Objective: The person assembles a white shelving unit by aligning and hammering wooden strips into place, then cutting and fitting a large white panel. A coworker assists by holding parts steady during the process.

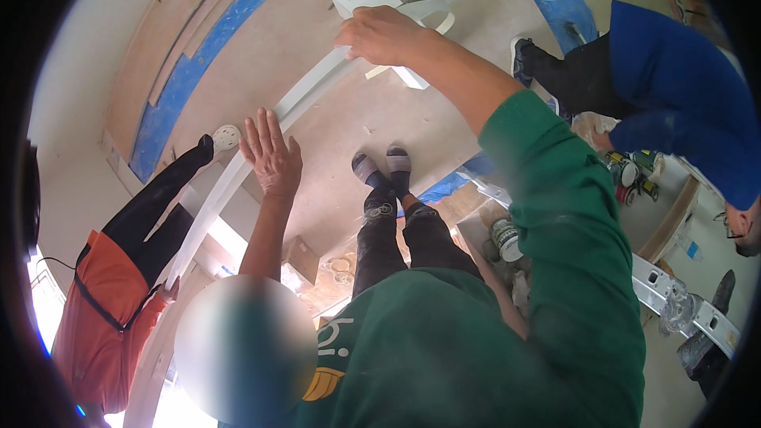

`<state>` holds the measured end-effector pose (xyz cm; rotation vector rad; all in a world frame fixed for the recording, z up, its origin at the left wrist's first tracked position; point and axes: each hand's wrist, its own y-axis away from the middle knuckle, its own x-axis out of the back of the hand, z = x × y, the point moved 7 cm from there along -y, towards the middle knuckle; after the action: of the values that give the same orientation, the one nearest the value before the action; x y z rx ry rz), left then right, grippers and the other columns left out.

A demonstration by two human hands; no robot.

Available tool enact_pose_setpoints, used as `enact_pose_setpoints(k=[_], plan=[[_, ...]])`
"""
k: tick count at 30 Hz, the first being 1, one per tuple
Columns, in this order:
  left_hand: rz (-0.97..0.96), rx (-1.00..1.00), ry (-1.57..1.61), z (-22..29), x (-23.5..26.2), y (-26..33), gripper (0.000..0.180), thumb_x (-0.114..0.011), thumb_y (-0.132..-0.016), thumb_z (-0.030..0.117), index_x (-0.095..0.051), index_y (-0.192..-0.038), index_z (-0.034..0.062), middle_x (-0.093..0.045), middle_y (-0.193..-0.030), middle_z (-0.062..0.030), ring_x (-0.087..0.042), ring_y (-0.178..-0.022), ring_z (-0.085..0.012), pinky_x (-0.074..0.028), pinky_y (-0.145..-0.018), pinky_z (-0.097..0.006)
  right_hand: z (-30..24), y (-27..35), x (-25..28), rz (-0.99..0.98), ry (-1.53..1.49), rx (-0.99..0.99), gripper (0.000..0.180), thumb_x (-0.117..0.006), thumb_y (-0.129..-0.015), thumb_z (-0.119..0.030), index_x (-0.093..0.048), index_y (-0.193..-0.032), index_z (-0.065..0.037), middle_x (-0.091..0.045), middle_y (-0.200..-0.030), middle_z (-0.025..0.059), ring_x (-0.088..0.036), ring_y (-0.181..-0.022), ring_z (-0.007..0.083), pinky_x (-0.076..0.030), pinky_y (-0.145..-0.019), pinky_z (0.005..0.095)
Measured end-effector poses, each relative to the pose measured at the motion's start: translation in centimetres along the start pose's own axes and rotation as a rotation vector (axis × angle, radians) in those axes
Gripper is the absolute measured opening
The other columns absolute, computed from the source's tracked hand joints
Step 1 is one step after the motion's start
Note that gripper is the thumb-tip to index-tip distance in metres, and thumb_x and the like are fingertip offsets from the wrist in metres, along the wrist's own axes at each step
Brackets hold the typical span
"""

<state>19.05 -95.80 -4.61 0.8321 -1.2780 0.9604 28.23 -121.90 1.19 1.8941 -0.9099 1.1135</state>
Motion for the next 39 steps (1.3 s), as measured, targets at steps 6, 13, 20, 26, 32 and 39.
enact_pose_setpoints(k=[6, 13, 20, 26, 32, 39], plan=[[-0.04, 0.012, 0.012, 0.5, 0.5, -0.2, 0.071, -0.059, -0.092, 0.018, -0.028, -0.156, 0.0089, -0.021, -0.164, -0.008, -0.013, -0.153, -0.0342, -0.009, -0.121, -0.058, -0.3, 0.1, -0.3, 0.069, 0.057, 0.034, 0.014, -0.068, -0.089, -0.023, -0.069, -0.098, -0.012, -0.066, -0.098, 0.0007, -0.059, -0.102, 0.0233, -0.052, -0.089, 0.0386], [-0.143, -0.117, -0.164, 6.5, -0.1, -3.6, 0.077, -0.059, -0.093, 0.024, -0.021, -0.158, 0.0066, -0.017, -0.165, -0.0118, -0.012, -0.152, -0.037, -0.01, -0.122, -0.057, -0.4, 0.9, -0.4, 0.163, 0.111, 0.106, 0.02, -0.072, -0.085, -0.025, -0.068, -0.1, -0.013, -0.064, -0.093, -0.0009, -0.058, -0.096, 0.0227, -0.053, -0.084, 0.0361], [-0.092, -0.116, 0.021, 13.0, -0.7, -7.9, 0.08, -0.06, -0.092, 0.021, -0.017, -0.159, 0.0084, -0.016, -0.165, -0.0107, -0.013, -0.152, -0.0347, -0.011, -0.122, -0.057, -0.4, 0.3, -0.9, 0.157, 0.12, 0.105, 0.015, -0.07, -0.086, -0.025, -0.069, -0.095, -0.014, -0.063, -0.097, 0.0004, -0.06, -0.1, 0.0217, -0.053, -0.085, 0.0365], [-0.032, -0.085, 0.079, 13.1, -0.9, -7.9, 0.081, -0.064, -0.09, 0.021, -0.021, -0.158, 0.0132, -0.019, -0.165, -0.0054, -0.016, -0.153, -0.0293, -0.01, -0.122, -0.055, 0.1, 1.1, 0.7, 0.187, 0.042, 0.119, 0.021, -0.073, -0.083, -0.021, -0.069, -0.102, -0.011, -0.063, -0.095, 0.0038, -0.064, -0.095, 0.0257, -0.053, -0.083, 0.0383], [0.046, -0.037, 0.06, 12.6, -0.6, -8.0, 0.075, -0.066, -0.089, 0.022, -0.033, -0.155, 0.0133, -0.03, -0.162, -0.005, -0.024, -0.15, -0.0274, -0.012, -0.122, -0.053, 7.7, 5.5, 6.3, 0.105, -0.058, 0.109, 0.033, -0.073, -0.084, -0.016, -0.069, -0.116, -0.01, -0.061, -0.092, 0.0089, -0.064, -0.088, 0.0285, -0.053, -0.077, 0.0398], [0.051, -0.009, 0.045, 12.8, 0.0, -8.2, 0.071, -0.067, -0.088, 0.018, -0.038, -0.152, 0.0118, -0.037, -0.158, -0.0063, -0.029, -0.149, -0.0284, -0.015, -0.121, -0.052, 13.6, 6.0, 5.6, 0.21, -0.031, 0.122, 0.031, -0.073, -0.083, -0.017, -0.071, -0.114, -0.013, -0.063, -0.091, 0.0045, -0.063, -0.093, 0.0251, -0.053, -0.08, 0.0391]])
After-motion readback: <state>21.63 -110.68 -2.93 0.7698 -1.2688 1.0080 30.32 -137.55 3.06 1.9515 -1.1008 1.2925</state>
